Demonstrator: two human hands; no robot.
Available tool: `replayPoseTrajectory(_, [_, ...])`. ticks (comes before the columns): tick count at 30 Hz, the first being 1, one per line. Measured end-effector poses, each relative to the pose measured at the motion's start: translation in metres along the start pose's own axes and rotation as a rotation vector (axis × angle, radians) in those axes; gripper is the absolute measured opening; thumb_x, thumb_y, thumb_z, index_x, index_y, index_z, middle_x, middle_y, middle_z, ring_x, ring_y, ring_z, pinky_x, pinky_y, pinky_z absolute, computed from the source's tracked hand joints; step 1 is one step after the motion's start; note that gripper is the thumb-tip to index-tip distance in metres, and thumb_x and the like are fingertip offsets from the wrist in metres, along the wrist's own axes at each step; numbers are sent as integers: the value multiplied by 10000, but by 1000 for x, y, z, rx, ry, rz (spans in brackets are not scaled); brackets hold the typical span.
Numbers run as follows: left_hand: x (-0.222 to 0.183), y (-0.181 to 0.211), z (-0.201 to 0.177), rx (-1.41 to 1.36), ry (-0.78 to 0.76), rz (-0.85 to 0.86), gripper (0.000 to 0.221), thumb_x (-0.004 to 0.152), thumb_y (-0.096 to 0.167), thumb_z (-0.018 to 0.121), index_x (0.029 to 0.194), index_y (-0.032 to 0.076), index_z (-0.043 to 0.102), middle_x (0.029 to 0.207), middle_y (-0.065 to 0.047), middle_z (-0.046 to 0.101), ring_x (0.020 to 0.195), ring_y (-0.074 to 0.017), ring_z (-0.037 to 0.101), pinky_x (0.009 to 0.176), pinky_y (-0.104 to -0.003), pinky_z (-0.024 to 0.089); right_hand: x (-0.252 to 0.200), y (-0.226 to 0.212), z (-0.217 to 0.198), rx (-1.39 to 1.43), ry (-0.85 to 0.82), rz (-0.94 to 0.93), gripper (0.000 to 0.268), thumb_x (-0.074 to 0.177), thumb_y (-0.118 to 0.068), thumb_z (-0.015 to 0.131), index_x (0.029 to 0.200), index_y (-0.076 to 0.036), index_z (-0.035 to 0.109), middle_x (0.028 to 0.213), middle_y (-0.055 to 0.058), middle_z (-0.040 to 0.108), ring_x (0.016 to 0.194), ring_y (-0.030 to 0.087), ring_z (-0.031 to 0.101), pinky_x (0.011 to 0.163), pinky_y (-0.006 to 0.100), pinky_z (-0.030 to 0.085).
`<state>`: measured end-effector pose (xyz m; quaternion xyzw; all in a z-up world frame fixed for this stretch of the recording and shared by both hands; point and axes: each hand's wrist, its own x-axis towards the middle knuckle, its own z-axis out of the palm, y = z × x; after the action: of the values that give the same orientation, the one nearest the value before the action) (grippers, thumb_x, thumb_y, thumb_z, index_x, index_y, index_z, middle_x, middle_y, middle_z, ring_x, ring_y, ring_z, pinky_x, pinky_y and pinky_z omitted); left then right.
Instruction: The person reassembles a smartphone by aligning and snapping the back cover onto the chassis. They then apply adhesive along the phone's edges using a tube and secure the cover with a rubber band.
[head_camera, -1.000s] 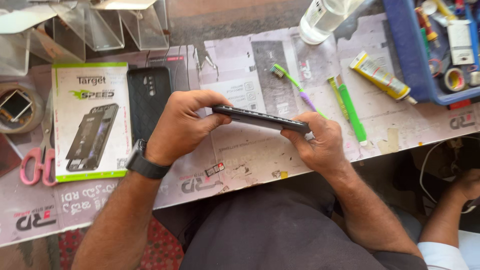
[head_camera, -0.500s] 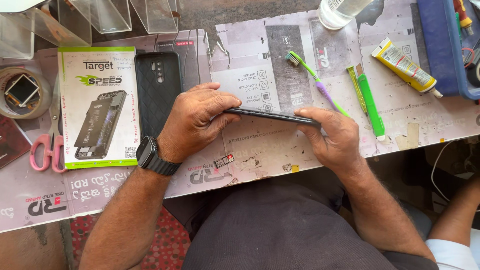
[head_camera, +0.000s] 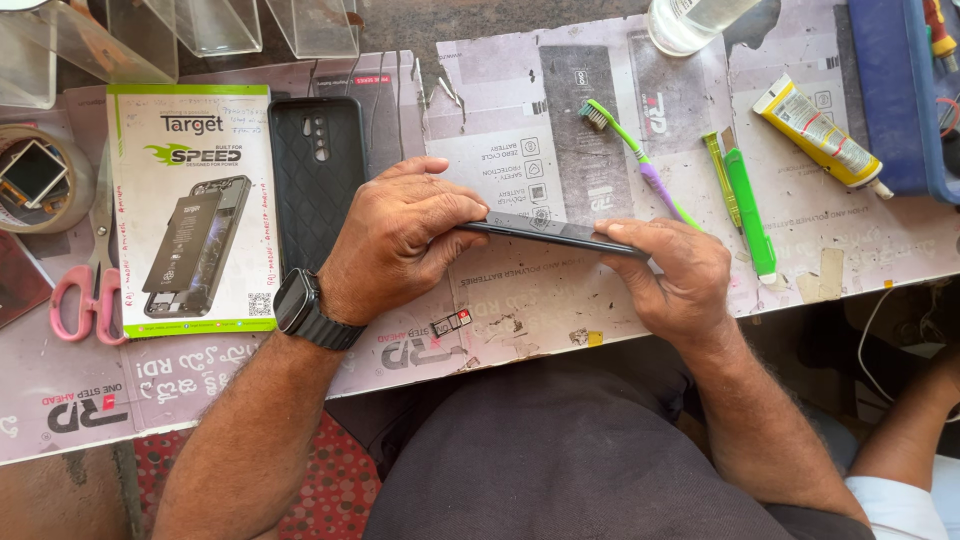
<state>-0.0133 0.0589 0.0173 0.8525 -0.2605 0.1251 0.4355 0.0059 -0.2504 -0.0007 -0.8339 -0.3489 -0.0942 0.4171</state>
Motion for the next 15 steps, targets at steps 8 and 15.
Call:
replayPoseTrajectory(8, [12, 16, 4, 160, -43, 77, 245, 866, 188, 836, 1057, 79, 730, 1043, -48, 752, 972, -212, 708, 1102, -506, 438, 2, -4, -3, 49, 13, 51, 266, 940, -96, 790, 1168, -18, 676, 1137, 143, 752, 990, 238, 764, 832, 322, 624])
replayPoseTrajectory(15, [23, 36, 26, 390, -66, 210, 209, 943, 254, 791, 1050, 85, 732, 1031, -39, 755, 969, -190, 706, 1122, -491, 395, 5, -6, -4, 76, 19, 0, 257, 942, -124, 795, 1155, -25, 691, 1130, 144, 749, 1024, 272, 767, 890, 350, 629])
